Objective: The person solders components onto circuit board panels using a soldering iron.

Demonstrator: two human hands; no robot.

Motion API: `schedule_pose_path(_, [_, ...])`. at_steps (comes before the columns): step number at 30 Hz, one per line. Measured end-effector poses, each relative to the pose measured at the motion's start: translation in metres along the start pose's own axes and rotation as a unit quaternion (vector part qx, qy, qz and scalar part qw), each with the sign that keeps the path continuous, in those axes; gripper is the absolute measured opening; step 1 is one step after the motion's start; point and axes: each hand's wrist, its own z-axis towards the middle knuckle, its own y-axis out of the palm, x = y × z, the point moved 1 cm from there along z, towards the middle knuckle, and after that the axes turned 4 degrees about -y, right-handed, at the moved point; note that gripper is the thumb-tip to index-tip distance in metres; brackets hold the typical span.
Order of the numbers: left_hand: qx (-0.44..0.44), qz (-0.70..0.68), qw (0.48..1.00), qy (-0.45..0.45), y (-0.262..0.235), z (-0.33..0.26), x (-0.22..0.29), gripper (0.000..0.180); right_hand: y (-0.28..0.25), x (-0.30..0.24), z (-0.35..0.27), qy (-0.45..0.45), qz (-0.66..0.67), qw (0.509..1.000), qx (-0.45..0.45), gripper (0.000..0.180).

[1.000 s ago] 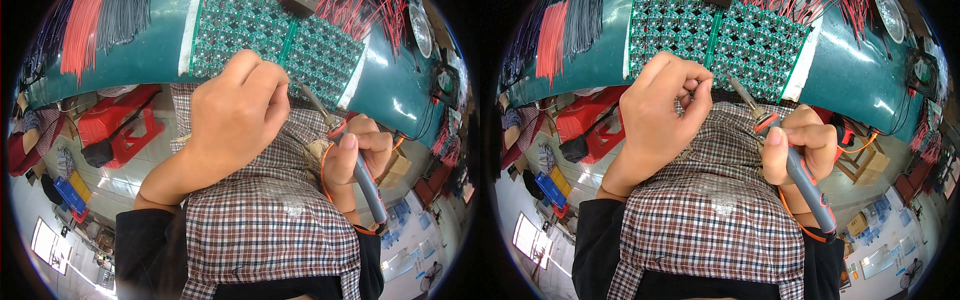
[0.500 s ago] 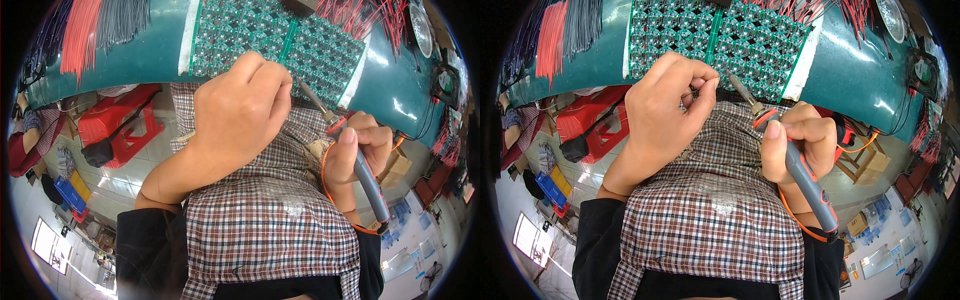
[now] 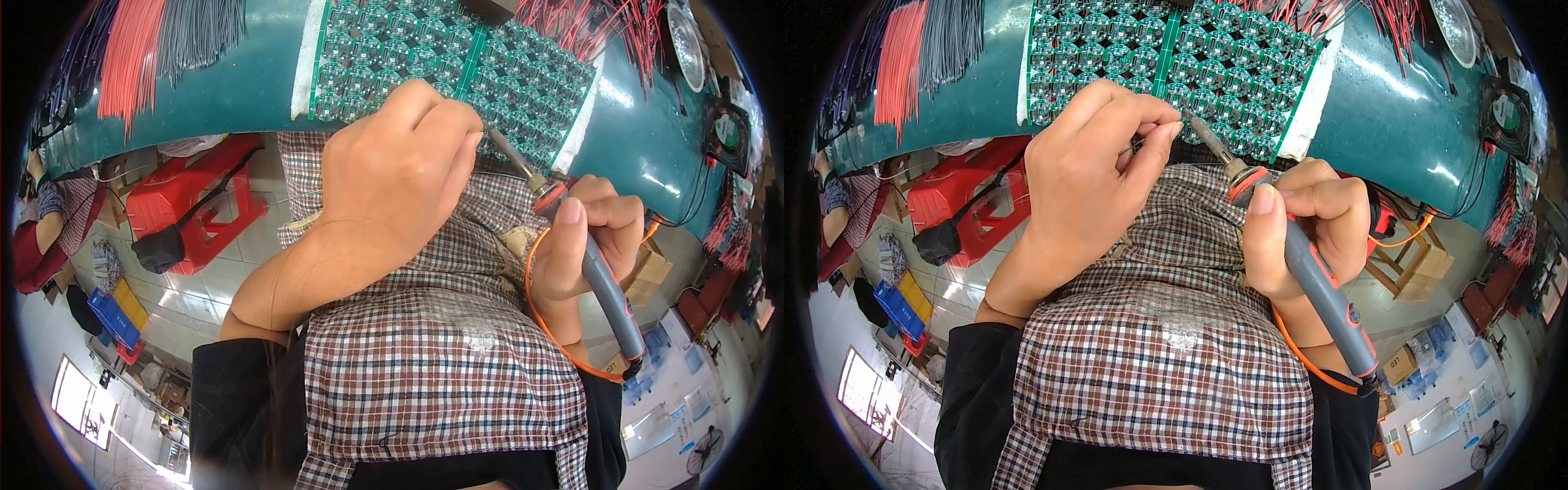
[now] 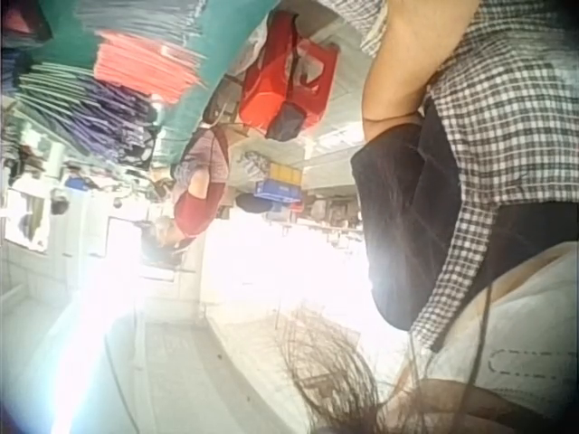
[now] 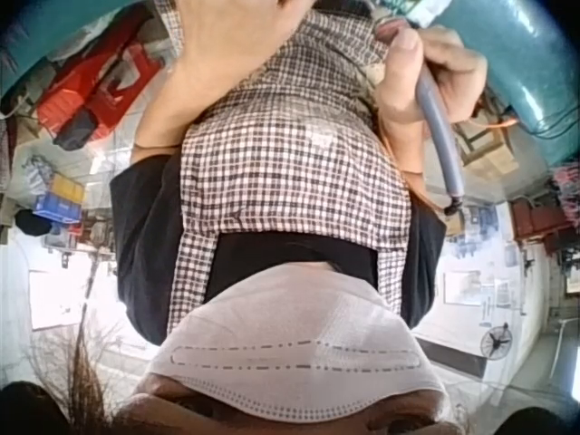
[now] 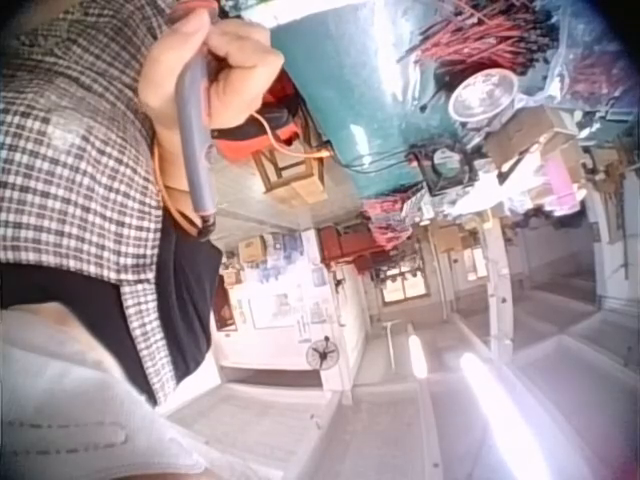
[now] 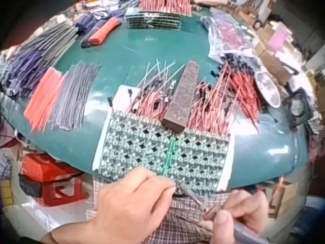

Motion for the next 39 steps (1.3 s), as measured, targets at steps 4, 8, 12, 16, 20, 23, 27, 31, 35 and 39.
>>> schedule_pose_path(4, [-0.009,-0.021,1.000,-0.009,-0.008,0.000,0.003,0.013,0.006,-0.006,-0.002,0.012,0.013,0.997,0.078,0.021])
schedule_pose_path(8, [-0.019,-0.035,0.999,-0.005,-0.013,-0.009,-0.002,0.014,0.002,-0.006,-0.013,0.005,0.005,0.999,0.049,0.023])
schedule_pose_path(12, [-0.042,-0.030,0.999,-0.013,-0.013,-0.015,-0.004,0.014,0.005,-0.004,-0.019,-0.011,0.010,0.999,0.030,0.021])
schedule_pose_path(16, [-0.026,-0.036,0.999,-0.005,-0.008,-0.017,-0.007,0.013,-0.001,0.005,-0.020,-0.047,0.029,0.998,-0.007,0.024])
schedule_pose_path(20, [-0.031,-0.021,0.999,-0.011,-0.009,-0.017,-0.005,0.013,0.000,0.006,-0.021,-0.050,0.021,0.999,-0.010,0.024])
schedule_pose_path(23, [-0.028,-0.017,0.999,-0.009,-0.009,-0.017,-0.005,0.013,0.001,0.006,-0.020,-0.050,0.021,0.998,-0.008,0.024])
schedule_pose_path(27, [-0.030,-0.020,0.999,-0.014,-0.009,-0.017,-0.005,0.013,0.001,0.007,-0.020,-0.060,0.020,0.998,-0.008,0.024])
schedule_pose_path(31, [-0.028,-0.025,0.999,-0.017,-0.009,-0.018,-0.003,0.012,0.000,0.008,-0.020,-0.063,0.030,0.998,-0.008,0.024])
schedule_pose_path(35, [-0.031,-0.030,0.999,-0.020,-0.008,-0.018,-0.004,0.011,0.002,0.007,-0.020,-0.056,0.031,0.998,-0.012,0.024])
schedule_pose_path(39, [-0.029,-0.036,0.999,-0.021,-0.005,-0.020,-0.004,0.011,0.001,0.007,-0.021,-0.056,0.026,0.998,-0.015,0.024])
